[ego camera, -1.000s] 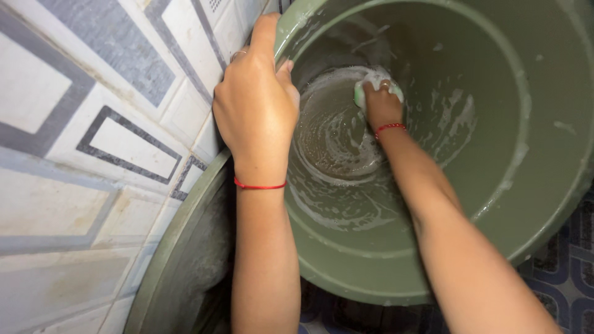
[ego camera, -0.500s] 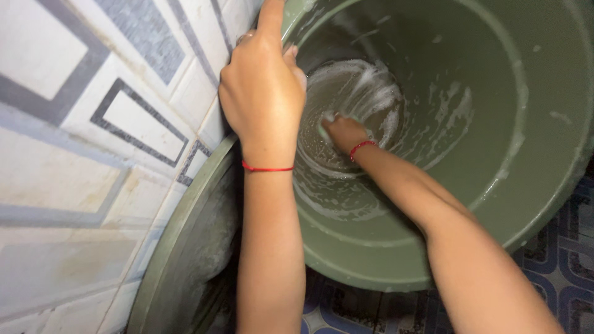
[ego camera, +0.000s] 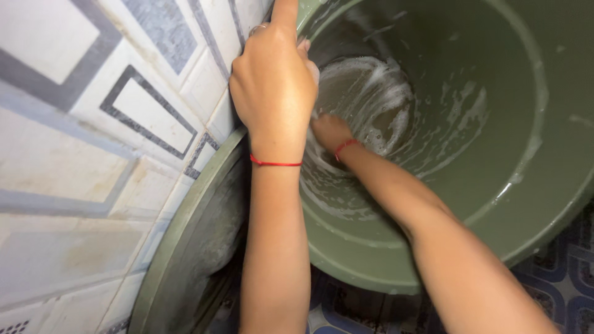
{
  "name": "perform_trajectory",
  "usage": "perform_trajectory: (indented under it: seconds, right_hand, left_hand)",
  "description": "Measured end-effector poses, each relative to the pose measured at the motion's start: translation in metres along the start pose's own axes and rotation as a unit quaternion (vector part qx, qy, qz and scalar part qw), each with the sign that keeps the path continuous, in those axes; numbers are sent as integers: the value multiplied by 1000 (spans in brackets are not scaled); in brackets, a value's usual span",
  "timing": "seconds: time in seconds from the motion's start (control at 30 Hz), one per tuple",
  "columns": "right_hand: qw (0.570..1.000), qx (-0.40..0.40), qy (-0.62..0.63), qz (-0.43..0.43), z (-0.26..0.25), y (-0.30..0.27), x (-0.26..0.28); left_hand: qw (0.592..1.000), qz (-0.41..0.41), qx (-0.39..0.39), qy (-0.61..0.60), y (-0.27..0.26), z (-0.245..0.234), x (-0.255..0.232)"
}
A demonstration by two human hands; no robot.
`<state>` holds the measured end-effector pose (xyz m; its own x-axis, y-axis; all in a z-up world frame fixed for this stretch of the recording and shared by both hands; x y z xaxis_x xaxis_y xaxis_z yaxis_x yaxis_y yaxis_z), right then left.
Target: The person scrubs the exterior and interior surfaces of a bucket using a soapy sponge, then applies liquid soap from a bottle to the sponge to continue scrubbing the interior.
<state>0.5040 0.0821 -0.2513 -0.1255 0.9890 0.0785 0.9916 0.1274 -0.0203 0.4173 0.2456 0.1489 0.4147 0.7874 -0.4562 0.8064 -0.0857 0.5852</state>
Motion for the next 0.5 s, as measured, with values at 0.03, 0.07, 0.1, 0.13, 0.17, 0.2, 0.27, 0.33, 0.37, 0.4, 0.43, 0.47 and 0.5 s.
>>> perform_trajectory:
  seconds: [0.03,0.07,0.1,0.13,0.17,0.2,0.27,0.33,0.37,0.4,0.43,0.47,0.5]
  right_hand:
    - [1000,-13,-13,22,-2,19,-7]
    - [994,-54,35,92,-14,34,-27]
    - [979,-94,85,162,-24,42,-44]
    - [973,-150,90,151,-43,46,-49]
    - [965,-204,94,139,-63,44,-52]
    - [957,-225,107,146,-71,40,-47]
    - [942,-267,123,163,-87,26,-44]
    - [948,-245,126,158,-91,21,-39]
    - [951,-237,128,155,-92,22,-38]
    - [955,-229,117,149,-93,24,-36]
    - [959,-220,105,143,-93,25,-35]
    - [963,-211,93,137,-92,25,-34]
    - [969,-196,83,125,-90,26,-32]
  left_hand:
    - [1000,4,-1,-2,-1,0,0]
    - [1000,8,-2,-3,-1,-1,0]
    - [1000,8,-3,-3,-1,-1,0]
    - [1000,8,-5,-2,0,-1,-1]
    - [1000,6,-6,-3,-1,0,0]
    - [1000,9,-7,0,-1,-1,1]
    - [1000,12,-10,-4,-1,1,0]
    - [1000,15,-7,-6,-4,3,0]
    - [1000,17,-7,-7,-3,2,0]
    - [1000,21,-8,-7,-2,2,-1]
    - [1000,24,-8,-7,-2,2,-1]
    - [1000,27,-8,-7,-2,2,-1]
    - [1000,29,-7,-6,-2,2,-1]
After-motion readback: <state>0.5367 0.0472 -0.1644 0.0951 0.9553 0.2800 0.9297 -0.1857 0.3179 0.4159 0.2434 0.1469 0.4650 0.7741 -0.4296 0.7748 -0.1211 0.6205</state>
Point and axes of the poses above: each hand's wrist, its own y-axis towards the middle knuckle, its own z-axis out of the palm, x = y × z, the point moved 10 cm from there along y, towards the middle knuckle, and after that the axes turned 1 degree about y, right-handed, at the moved point
